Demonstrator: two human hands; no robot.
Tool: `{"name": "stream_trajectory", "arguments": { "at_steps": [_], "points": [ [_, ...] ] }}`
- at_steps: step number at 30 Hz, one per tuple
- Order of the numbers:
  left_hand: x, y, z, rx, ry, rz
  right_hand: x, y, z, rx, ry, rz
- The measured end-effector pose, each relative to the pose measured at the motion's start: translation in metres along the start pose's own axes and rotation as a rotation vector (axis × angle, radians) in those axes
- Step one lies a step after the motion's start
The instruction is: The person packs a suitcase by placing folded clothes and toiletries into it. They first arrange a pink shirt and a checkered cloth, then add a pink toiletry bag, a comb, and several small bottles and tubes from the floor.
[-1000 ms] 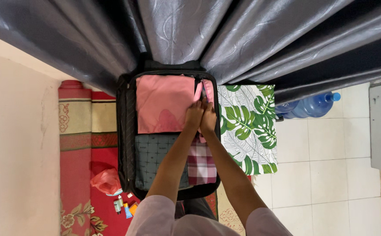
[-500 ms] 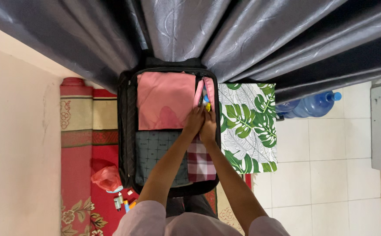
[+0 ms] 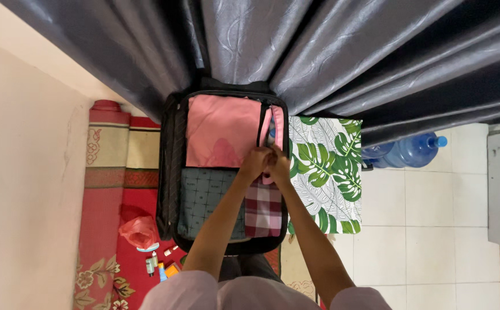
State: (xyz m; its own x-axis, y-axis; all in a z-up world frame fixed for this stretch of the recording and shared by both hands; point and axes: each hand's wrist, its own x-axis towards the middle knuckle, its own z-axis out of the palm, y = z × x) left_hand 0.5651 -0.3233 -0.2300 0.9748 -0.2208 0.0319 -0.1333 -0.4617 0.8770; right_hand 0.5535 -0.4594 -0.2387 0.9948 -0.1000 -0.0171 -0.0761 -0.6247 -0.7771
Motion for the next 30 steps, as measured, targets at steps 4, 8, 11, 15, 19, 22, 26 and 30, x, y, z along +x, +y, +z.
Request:
{"name": "stream_trajectory", "arguments": {
  "at_steps": [4,8,11,15,19,22,26,30],
  "points": [
    [-0.023,0.049,-0.039,-0.239,0.326,0.041,-0.010,-0.016,-0.024,0.112,0.023,-0.060],
    [-0.062,0.076,-0.071,-0.314,0.344,-0.303,-0.030,-0.038,-0.052,0.278,-0.033,0.005],
    [-0.099,0.089,-0.093,-0.373,0.483,-0.197,-0.048,-0.062,-0.078,0.387,-0.031,-0.079],
    [-0.134,0.100,-0.112,-0.515,0.642,-0.049,-0.074,-0.095,-0.103,0.425,0.008,-0.070],
    [-0.159,0.112,-0.129,-0.553,0.707,-0.066,-0.086,-0.120,-0.114,0.605,-0.011,-0.068],
    [-0.171,0.124,-0.139,-0.536,0.744,-0.080,-0.090,-0.136,-0.117,0.638,-0.036,-0.074],
    [-0.179,0.138,-0.154,-0.531,0.769,-0.098,-0.090,-0.152,-0.114,0.615,-0.057,-0.116],
    [-0.193,0.144,-0.169,-0.544,0.821,-0.047,-0.087,-0.164,-0.095,0.713,-0.138,-0.215]
  ]
}}
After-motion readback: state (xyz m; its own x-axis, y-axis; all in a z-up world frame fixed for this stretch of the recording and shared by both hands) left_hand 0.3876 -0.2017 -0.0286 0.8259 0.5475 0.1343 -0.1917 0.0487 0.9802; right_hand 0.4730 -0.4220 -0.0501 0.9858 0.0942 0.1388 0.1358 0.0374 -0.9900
